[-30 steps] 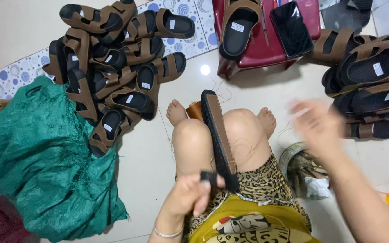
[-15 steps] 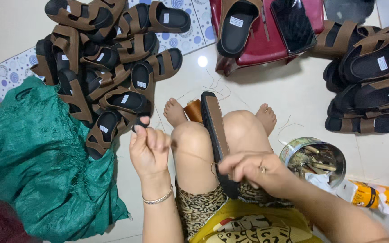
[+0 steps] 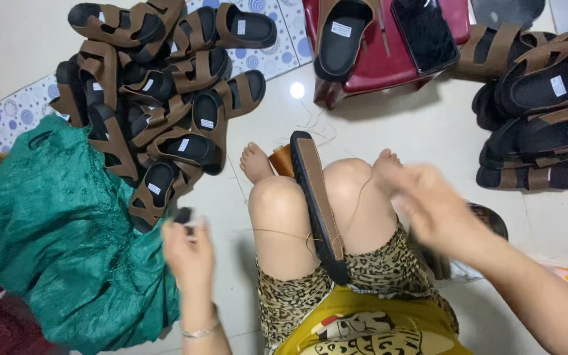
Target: The person sits on the floor and sews the sole of a brown sandal using a needle and thread. They repeatedly pull the thread through the sole, adjust the sandal, and occasionally place it on a nearby red chair before continuing the stitching.
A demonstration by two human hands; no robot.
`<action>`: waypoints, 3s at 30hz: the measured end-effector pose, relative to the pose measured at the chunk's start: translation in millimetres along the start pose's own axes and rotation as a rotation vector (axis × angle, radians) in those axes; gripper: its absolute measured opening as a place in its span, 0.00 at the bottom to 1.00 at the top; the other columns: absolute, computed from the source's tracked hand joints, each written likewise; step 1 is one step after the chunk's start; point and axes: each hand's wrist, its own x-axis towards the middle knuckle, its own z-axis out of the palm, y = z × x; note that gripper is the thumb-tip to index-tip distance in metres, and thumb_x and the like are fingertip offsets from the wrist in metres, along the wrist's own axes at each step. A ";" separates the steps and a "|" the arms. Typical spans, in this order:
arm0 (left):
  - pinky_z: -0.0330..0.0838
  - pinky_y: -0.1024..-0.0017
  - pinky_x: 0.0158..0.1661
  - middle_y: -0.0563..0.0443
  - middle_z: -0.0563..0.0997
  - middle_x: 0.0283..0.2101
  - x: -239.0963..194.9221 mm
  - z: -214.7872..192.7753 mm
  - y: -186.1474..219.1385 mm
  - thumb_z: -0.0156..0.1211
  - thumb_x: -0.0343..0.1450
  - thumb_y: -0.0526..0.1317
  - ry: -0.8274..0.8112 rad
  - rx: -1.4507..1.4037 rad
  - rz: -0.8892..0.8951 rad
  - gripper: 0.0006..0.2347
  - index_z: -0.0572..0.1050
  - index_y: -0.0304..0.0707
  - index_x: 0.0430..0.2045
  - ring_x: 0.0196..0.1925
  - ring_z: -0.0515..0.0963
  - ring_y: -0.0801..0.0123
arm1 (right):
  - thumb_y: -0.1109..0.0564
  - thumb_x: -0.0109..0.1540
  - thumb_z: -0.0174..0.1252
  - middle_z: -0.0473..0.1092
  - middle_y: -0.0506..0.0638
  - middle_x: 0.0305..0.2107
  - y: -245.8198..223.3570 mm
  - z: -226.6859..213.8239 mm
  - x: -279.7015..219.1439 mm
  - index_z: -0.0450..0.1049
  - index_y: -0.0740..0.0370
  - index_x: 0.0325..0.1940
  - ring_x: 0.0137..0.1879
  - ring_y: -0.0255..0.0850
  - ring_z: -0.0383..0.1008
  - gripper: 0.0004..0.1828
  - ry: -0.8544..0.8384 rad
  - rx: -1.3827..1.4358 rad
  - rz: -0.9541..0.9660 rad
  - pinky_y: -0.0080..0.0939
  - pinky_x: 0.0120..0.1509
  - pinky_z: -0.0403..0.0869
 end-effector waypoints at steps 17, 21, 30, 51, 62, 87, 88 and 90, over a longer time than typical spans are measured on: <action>0.77 0.73 0.38 0.59 0.84 0.40 -63.7 -36.5 136.8 0.73 0.65 0.52 -0.813 -0.587 0.369 0.44 0.50 0.53 0.74 0.25 0.75 0.72 | 0.42 0.68 0.48 0.70 0.44 0.32 6.7 26.1 -10.9 0.64 0.18 0.71 0.34 0.52 0.77 0.26 -0.535 -0.373 -0.387 0.54 0.28 0.72; 0.78 0.72 0.31 0.58 0.72 0.18 -78.9 -14.4 130.3 0.76 0.63 0.55 -0.646 -0.567 0.443 0.45 0.54 0.49 0.73 0.20 0.73 0.72 | 0.40 0.67 0.47 0.69 0.44 0.32 -11.0 18.4 -11.8 0.64 0.14 0.70 0.33 0.55 0.78 0.26 -0.625 -0.510 -0.272 0.59 0.32 0.73; 0.76 0.67 0.27 0.46 0.85 0.45 -82.2 0.4 137.2 0.76 0.63 0.55 -0.283 -0.589 0.695 0.45 0.58 0.25 0.68 0.25 0.75 0.64 | 0.59 0.55 0.56 0.70 0.54 0.31 -25.9 21.1 -21.8 0.59 0.35 0.73 0.18 0.54 0.79 0.42 -0.561 -0.813 -0.476 0.59 0.16 0.71; 0.74 0.64 0.27 0.50 0.79 0.46 -69.8 -37.0 124.6 0.62 0.72 0.41 -0.264 -0.411 0.565 0.07 0.78 0.37 0.35 0.35 0.82 0.62 | 0.41 0.66 0.50 0.79 0.43 0.50 4.9 43.7 -2.8 0.69 0.46 0.64 0.46 0.49 0.83 0.23 -0.417 -0.208 -0.426 0.55 0.40 0.79; 0.65 0.40 0.26 0.31 0.72 0.24 -105.8 -24.5 149.1 0.54 0.78 0.42 -0.575 -0.463 0.578 0.13 0.67 0.32 0.26 0.22 0.72 0.30 | 0.51 0.66 0.54 0.78 0.48 0.31 -4.5 38.0 -13.4 0.76 0.55 0.53 0.32 0.46 0.79 0.13 -0.227 -0.242 -0.660 0.49 0.28 0.77; 0.72 0.40 0.26 0.37 0.81 0.25 -121.2 9.0 172.5 0.61 0.67 0.53 -0.430 -0.301 0.544 0.43 0.50 0.13 0.68 0.26 0.80 0.37 | 0.47 0.65 0.52 0.77 0.36 0.40 -12.3 17.3 -30.8 0.80 0.40 0.50 0.42 0.40 0.81 0.14 -0.607 -0.266 -0.388 0.47 0.40 0.77; 0.71 0.41 0.24 0.37 0.81 0.25 -121.7 12.4 173.7 0.62 0.66 0.52 -0.368 -0.301 0.541 0.32 0.61 0.19 0.54 0.25 0.80 0.37 | 0.47 0.64 0.53 0.77 0.39 0.37 -4.4 21.6 -33.3 0.78 0.43 0.50 0.36 0.46 0.80 0.13 -0.376 -0.464 -0.435 0.53 0.32 0.76; 0.70 0.41 0.23 0.38 0.81 0.25 -121.6 17.5 176.2 0.64 0.66 0.51 -0.297 -0.309 0.549 0.22 0.72 0.26 0.40 0.25 0.79 0.37 | 0.48 0.64 0.54 0.76 0.42 0.34 5.6 33.4 -36.5 0.76 0.47 0.51 0.30 0.53 0.79 0.13 -0.126 -0.662 -0.475 0.59 0.23 0.75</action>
